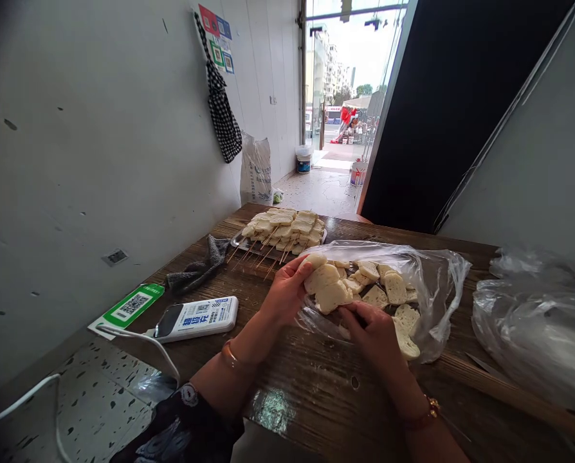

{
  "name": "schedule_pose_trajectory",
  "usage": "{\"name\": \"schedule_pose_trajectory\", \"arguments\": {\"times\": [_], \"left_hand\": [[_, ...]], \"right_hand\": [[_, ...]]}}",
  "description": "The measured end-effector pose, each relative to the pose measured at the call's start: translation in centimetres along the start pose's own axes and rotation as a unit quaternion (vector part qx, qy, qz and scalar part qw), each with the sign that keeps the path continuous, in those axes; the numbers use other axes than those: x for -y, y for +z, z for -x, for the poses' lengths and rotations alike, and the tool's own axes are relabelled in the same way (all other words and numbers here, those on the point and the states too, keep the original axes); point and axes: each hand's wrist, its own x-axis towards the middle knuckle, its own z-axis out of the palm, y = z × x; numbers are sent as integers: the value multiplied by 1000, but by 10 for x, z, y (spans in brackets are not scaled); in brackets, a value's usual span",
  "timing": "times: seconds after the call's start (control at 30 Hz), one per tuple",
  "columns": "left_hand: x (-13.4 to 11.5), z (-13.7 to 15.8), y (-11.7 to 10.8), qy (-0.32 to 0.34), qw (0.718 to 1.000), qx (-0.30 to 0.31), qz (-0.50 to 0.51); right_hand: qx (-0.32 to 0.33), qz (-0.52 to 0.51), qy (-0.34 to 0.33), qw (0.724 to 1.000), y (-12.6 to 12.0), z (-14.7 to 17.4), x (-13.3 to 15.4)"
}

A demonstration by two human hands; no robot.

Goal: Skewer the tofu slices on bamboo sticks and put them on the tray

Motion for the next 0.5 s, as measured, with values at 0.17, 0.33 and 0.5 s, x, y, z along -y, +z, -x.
{"name": "schedule_pose_trajectory", "arguments": {"times": [0.17,0.33,0.5], "left_hand": [[-7,-5,-6,12,999,-30,11],[-9,-9,-13,32,998,-47,7],[-1,-8,-10,25,999,-45,6]], "right_hand": [[26,-36,11,999,-2,-1,-5],[23,-47,-12,999,-1,-1,-13],[3,-40,-36,999,5,0,-17]]}}
